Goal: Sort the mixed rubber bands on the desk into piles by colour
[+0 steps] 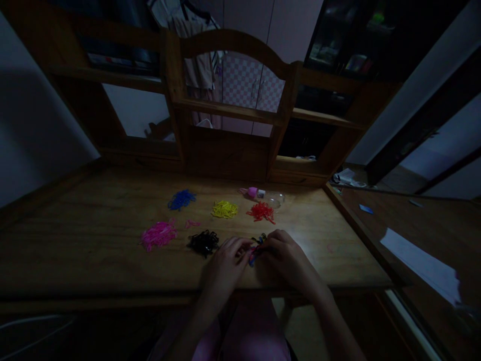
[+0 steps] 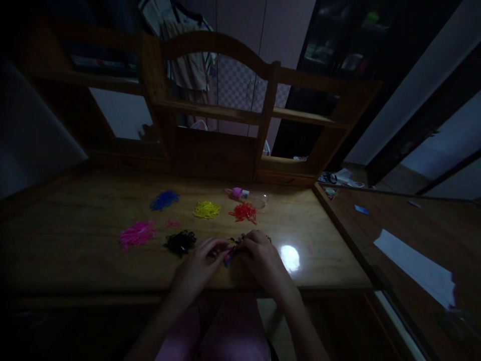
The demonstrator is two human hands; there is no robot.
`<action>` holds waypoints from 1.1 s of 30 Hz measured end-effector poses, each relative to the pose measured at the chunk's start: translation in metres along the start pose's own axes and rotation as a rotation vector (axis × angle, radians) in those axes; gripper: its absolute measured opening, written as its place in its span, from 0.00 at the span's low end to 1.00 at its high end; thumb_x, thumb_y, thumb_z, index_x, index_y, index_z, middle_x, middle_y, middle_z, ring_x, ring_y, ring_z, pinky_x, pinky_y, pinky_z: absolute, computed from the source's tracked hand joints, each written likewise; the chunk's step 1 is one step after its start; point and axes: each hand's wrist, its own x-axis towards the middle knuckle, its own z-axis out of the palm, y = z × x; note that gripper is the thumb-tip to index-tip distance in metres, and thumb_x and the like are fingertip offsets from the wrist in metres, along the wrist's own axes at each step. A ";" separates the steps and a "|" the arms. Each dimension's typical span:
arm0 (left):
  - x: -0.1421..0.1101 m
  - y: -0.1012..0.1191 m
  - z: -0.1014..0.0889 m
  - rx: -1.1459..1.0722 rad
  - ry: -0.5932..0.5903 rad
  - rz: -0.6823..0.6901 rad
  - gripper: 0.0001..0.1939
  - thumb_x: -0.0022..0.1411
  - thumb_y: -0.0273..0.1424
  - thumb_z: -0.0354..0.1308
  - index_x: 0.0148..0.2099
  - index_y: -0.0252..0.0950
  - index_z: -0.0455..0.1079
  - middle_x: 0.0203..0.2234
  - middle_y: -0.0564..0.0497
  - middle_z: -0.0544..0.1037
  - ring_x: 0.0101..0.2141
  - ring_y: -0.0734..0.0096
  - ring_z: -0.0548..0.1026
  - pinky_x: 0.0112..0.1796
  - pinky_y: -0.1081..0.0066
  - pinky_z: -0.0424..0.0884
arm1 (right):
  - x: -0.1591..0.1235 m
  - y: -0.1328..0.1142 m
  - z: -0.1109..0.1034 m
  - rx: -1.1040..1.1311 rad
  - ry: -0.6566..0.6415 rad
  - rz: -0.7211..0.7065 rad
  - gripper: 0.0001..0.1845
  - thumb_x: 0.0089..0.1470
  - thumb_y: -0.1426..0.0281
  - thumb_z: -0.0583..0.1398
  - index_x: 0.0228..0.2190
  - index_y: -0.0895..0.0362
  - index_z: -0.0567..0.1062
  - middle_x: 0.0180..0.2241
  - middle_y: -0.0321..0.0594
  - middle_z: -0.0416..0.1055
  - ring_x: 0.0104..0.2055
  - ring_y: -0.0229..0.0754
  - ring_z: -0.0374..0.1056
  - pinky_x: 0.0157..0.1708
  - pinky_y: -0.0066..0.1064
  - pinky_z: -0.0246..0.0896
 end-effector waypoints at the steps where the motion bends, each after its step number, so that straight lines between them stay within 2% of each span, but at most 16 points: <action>1: 0.000 0.000 0.000 -0.002 0.005 0.001 0.09 0.62 0.31 0.55 0.43 0.43 0.72 0.40 0.53 0.78 0.40 0.67 0.75 0.41 0.70 0.71 | 0.001 0.001 0.001 -0.005 0.001 0.011 0.11 0.52 0.79 0.62 0.36 0.52 0.78 0.39 0.40 0.70 0.43 0.44 0.67 0.43 0.34 0.64; 8: 0.000 0.000 0.001 -0.001 0.008 0.001 0.08 0.61 0.30 0.55 0.43 0.43 0.72 0.40 0.53 0.78 0.42 0.67 0.75 0.42 0.70 0.70 | 0.002 0.005 -0.005 0.116 0.040 0.049 0.05 0.57 0.75 0.60 0.32 0.54 0.75 0.34 0.37 0.72 0.37 0.40 0.68 0.38 0.30 0.62; 12: 0.000 0.001 -0.001 -0.005 -0.002 0.009 0.08 0.62 0.30 0.54 0.43 0.42 0.73 0.40 0.51 0.77 0.43 0.65 0.75 0.42 0.69 0.70 | 0.001 0.009 -0.016 0.208 0.145 0.150 0.05 0.59 0.69 0.58 0.33 0.54 0.75 0.31 0.36 0.74 0.32 0.39 0.68 0.32 0.28 0.61; 16: -0.001 0.002 -0.001 -0.013 -0.005 0.013 0.08 0.62 0.31 0.54 0.42 0.42 0.73 0.39 0.51 0.77 0.42 0.65 0.75 0.43 0.68 0.70 | 0.002 0.012 -0.027 0.236 0.236 0.188 0.08 0.58 0.65 0.59 0.34 0.55 0.76 0.33 0.38 0.76 0.32 0.40 0.70 0.31 0.29 0.62; 20: -0.001 0.001 0.001 -0.028 0.006 0.014 0.08 0.62 0.30 0.55 0.42 0.42 0.73 0.39 0.51 0.77 0.41 0.66 0.75 0.42 0.69 0.70 | 0.006 0.014 -0.024 0.208 0.179 0.178 0.08 0.57 0.65 0.60 0.34 0.55 0.78 0.31 0.39 0.77 0.30 0.40 0.71 0.31 0.29 0.64; 27: -0.001 0.001 0.001 -0.036 0.009 0.014 0.08 0.62 0.30 0.54 0.43 0.42 0.73 0.39 0.51 0.77 0.40 0.67 0.75 0.42 0.70 0.70 | 0.021 0.014 -0.003 0.014 0.055 0.094 0.08 0.53 0.76 0.60 0.31 0.56 0.80 0.32 0.42 0.75 0.33 0.40 0.71 0.34 0.29 0.64; 30: -0.001 0.001 0.001 -0.044 0.006 0.021 0.08 0.62 0.30 0.54 0.42 0.41 0.72 0.38 0.51 0.77 0.40 0.67 0.75 0.41 0.70 0.70 | 0.021 0.012 -0.002 -0.006 0.061 0.099 0.09 0.53 0.78 0.59 0.28 0.57 0.79 0.30 0.41 0.74 0.31 0.39 0.70 0.33 0.28 0.63; 33: 0.000 0.000 0.002 -0.051 0.010 0.016 0.08 0.62 0.30 0.54 0.42 0.41 0.73 0.38 0.51 0.77 0.39 0.67 0.75 0.41 0.70 0.71 | 0.018 0.013 -0.009 0.079 0.118 0.136 0.06 0.54 0.74 0.60 0.29 0.57 0.78 0.29 0.40 0.74 0.30 0.39 0.70 0.31 0.28 0.63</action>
